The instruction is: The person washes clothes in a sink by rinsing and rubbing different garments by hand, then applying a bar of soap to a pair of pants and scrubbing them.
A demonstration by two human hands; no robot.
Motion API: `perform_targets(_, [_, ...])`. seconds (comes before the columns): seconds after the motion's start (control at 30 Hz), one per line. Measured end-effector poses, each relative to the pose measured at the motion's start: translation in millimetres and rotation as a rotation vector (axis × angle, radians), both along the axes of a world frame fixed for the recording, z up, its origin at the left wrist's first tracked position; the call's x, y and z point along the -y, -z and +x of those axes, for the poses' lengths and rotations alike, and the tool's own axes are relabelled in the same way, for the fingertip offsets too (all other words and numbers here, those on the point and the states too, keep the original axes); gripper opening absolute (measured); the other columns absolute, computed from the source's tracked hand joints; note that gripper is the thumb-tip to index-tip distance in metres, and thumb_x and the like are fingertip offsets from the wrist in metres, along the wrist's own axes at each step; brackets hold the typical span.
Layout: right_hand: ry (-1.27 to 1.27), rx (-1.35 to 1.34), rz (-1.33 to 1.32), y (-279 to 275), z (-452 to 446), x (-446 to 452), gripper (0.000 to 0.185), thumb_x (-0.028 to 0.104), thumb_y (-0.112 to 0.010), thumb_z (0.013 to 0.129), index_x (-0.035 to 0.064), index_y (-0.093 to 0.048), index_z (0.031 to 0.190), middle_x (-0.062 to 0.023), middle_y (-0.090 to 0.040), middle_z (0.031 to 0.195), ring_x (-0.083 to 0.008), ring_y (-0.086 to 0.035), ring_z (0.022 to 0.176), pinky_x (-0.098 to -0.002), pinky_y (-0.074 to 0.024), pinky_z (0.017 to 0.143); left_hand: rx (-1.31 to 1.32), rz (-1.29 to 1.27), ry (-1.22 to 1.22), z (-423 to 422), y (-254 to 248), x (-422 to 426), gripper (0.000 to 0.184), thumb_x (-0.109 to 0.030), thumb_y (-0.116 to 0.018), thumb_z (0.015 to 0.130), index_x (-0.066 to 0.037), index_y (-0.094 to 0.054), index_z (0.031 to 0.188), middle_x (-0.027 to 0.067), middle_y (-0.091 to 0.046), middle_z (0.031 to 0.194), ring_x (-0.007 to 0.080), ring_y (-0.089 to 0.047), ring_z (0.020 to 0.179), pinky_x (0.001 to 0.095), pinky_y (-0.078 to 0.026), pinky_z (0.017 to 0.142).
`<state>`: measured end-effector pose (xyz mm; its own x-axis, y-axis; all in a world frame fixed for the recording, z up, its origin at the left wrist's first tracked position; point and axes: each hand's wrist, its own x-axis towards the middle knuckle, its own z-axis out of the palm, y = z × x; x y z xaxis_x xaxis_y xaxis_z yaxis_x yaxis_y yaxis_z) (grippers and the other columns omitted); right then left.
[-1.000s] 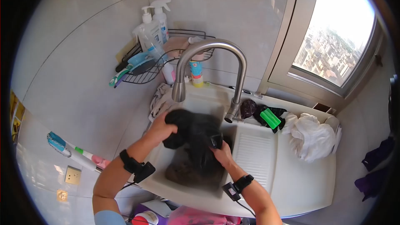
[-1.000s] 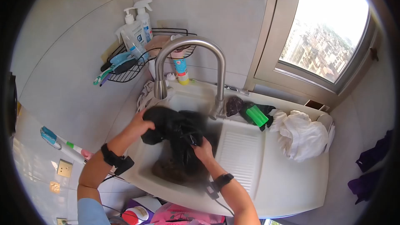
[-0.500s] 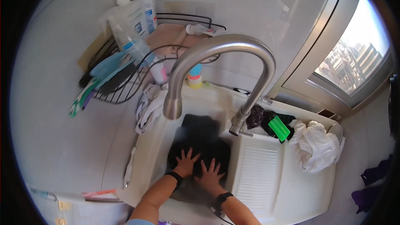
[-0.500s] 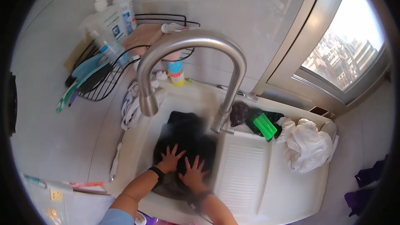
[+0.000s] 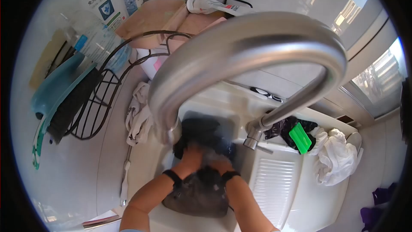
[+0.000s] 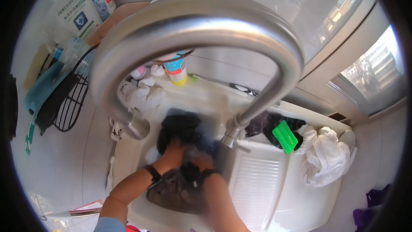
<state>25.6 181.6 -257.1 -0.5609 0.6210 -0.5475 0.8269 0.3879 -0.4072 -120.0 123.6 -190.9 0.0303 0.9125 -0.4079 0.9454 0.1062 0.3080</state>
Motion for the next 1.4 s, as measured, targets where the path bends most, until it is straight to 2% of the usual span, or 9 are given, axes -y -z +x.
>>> perform_targets(0.27, [-0.107,-0.269,-0.191,-78,39,-24,0.04,0.025,-0.05,0.082,0.0015,-0.05,0.114,-0.018,-0.054,0.112,-0.03,-0.053,0.102,-0.036,-0.0419,0.085,0.123,-0.228,0.061,66,-1,44,0.026,-0.017,-0.063,0.061,-0.003,-0.063,0.084,0.0184,-0.059,0.089,0.0335,-0.056,0.088,0.0427,-0.046,0.073])
perform_targets(0.37, [0.121,-0.347,-0.307,-129,79,5,0.047,0.024,-0.058,0.078,0.0085,-0.045,0.12,-0.0198,-0.052,0.113,-0.035,-0.049,0.106,-0.0391,-0.0401,0.089,0.5,0.276,-0.181,22,-14,38,0.023,-0.01,-0.065,0.061,-0.002,-0.059,0.082,0.0154,-0.06,0.074,0.03,-0.06,0.072,0.0385,-0.046,0.062])
perform_targets(0.47, [0.264,-0.351,-0.33,-108,109,39,0.072,0.018,-0.069,0.07,0.0047,-0.03,0.13,-0.0182,-0.052,0.109,-0.0231,-0.054,0.098,-0.0313,-0.0422,0.083,0.642,0.411,-0.337,8,-111,29,0.019,-0.002,-0.062,0.066,0.0,-0.055,0.083,0.008,-0.055,0.068,0.0128,-0.05,0.063,0.0288,-0.041,0.057])
perform_targets(0.67, [0.47,-0.342,-0.159,-150,74,86,0.099,0.026,-0.076,0.062,0.0089,-0.013,0.136,-0.0255,-0.036,0.122,-0.0359,-0.035,0.119,-0.0383,-0.035,0.095,0.835,0.474,-0.603,28,-253,23,0.016,0.002,-0.056,0.07,0.003,-0.058,0.087,0.0071,-0.059,0.075,0.0143,-0.055,0.071,0.0283,-0.043,0.062])
perform_targets(0.97, [0.514,-0.981,0.563,-200,50,51,0.072,0.017,-0.069,0.063,0.0086,-0.033,0.125,-0.0258,-0.035,0.114,-0.0397,-0.036,0.107,-0.0418,-0.035,0.092,1.185,0.723,-0.644,57,-431,45,0.011,-0.002,-0.052,0.076,0.0,-0.057,0.086,0.0032,-0.057,0.073,0.0117,-0.053,0.064,0.024,-0.043,0.058])
perform_targets(1.1, [0.439,-0.914,0.47,-270,52,57,0.056,0.013,-0.064,0.071,0.008,-0.038,0.121,-0.0222,-0.038,0.117,-0.0355,-0.039,0.107,-0.0408,-0.0382,0.088,1.24,0.813,-0.61,70,-460,59,0.012,-0.004,-0.05,0.079,-0.002,-0.057,0.088,0.0022,-0.056,0.075,0.0096,-0.053,0.066,0.0221,-0.041,0.054])
perform_targets(1.2, [0.606,-1.076,-0.253,-256,53,21,0.044,0.014,-0.059,0.078,0.0079,-0.041,0.117,-0.0133,-0.045,0.114,-0.0286,-0.045,0.104,-0.0419,-0.0447,0.081,1.298,0.828,-0.607,68,-459,70,0.013,-0.006,-0.05,0.08,-0.002,-0.056,0.09,0.0019,-0.057,0.077,0.0092,-0.054,0.066,0.022,-0.041,0.053])
perform_targets(1.33, [0.609,-1.363,-0.118,-271,69,6,0.03,0.015,-0.054,0.083,0.007,-0.043,0.111,-0.0066,-0.05,0.105,-0.0219,-0.049,0.099,-0.0431,-0.0494,0.071,1.276,0.792,-0.769,28,-420,89,0.015,-0.008,-0.05,0.081,-0.003,-0.055,0.095,0.0021,-0.057,0.08,0.0104,-0.054,0.066,0.0228,-0.042,0.049])
perform_targets(1.4, [0.782,-1.244,-0.375,-366,88,24,0.028,0.016,-0.053,0.084,0.0072,-0.044,0.109,-0.0071,-0.051,0.104,-0.0211,-0.049,0.097,-0.0445,-0.0499,0.07,1.252,0.713,-0.866,11,-391,104,0.017,-0.01,-0.05,0.083,-0.003,-0.054,0.098,0.0023,-0.058,0.082,0.0113,-0.055,0.066,0.0232,-0.041,0.047])
